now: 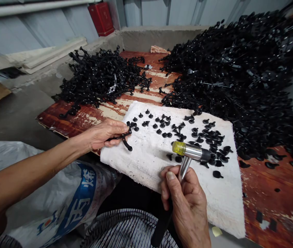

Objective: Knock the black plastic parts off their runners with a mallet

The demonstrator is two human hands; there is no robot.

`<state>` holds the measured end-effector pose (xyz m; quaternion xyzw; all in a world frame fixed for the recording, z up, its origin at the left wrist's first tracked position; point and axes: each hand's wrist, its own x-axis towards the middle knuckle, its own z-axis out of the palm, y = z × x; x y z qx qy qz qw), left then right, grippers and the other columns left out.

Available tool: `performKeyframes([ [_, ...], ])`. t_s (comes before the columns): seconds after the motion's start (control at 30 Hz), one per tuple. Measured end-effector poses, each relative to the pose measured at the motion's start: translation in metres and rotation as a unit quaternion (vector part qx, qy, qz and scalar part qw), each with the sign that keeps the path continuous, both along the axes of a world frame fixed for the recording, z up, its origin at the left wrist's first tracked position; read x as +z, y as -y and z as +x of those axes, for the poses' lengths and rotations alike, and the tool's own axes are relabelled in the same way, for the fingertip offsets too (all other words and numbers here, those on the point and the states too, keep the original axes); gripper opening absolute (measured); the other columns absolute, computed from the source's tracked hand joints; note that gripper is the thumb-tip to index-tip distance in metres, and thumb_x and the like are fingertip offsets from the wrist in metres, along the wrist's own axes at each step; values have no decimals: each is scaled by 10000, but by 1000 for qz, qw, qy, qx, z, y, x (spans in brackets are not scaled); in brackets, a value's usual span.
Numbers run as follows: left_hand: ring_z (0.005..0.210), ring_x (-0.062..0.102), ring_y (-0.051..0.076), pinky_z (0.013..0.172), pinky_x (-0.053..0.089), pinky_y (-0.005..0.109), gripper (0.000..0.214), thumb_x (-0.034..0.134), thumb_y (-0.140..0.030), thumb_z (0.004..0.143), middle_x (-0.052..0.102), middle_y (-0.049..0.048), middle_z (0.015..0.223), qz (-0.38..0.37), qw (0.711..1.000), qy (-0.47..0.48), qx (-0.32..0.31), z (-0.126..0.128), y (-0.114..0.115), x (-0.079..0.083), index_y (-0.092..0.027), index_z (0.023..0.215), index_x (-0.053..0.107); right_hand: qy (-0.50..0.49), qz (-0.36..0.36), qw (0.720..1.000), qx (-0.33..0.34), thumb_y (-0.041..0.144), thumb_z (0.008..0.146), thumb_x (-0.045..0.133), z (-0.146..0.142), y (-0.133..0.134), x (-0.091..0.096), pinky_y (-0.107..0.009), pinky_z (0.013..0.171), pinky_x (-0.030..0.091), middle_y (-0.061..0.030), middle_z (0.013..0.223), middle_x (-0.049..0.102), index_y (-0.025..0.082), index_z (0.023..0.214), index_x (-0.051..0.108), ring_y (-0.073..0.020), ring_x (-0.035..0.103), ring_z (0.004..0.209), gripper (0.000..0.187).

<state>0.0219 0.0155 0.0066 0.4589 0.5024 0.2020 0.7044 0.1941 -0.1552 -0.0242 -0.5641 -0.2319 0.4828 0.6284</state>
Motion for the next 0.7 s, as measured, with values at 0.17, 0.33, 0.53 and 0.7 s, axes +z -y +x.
performKeyframes([
  [0.17, 279, 376, 7, 246, 155, 118, 243, 663, -144, 843, 608, 47, 576, -2, 1000, -9, 6, 1, 0, 0, -65, 618, 615, 0, -6, 1000, -1, 373, 819, 725, 0, 0, 0, -150, 373, 346, 10, 801, 592, 239, 857, 555, -69, 426, 500, 220],
  [0.33, 271, 367, 9, 250, 146, 122, 288, 580, -111, 889, 587, 37, 549, 1, 1000, -22, 4, 2, 1, 2, -75, 604, 601, -8, -12, 1000, -7, 376, 807, 737, -1, 0, 2, -146, 375, 343, 5, 798, 594, 232, 858, 559, -63, 427, 495, 234],
  [0.53, 264, 359, 11, 253, 128, 132, 325, 526, -85, 906, 582, 34, 531, 10, 999, -45, -1, 6, 3, 4, -84, 587, 588, -1, 0, 1000, 7, 381, 806, 738, 4, -1, -5, -148, 355, 357, 5, 797, 599, 235, 858, 555, -64, 439, 485, 239],
  [0.7, 262, 353, 18, 259, 148, 139, 299, 575, -82, 865, 584, 42, 510, 46, 996, -74, -28, 4, -5, 5, -91, 567, 599, 8, 18, 999, 31, 397, 803, 740, 11, -1, -14, -153, 327, 368, -3, 789, 611, 231, 857, 583, -65, 452, 460, 235],
])
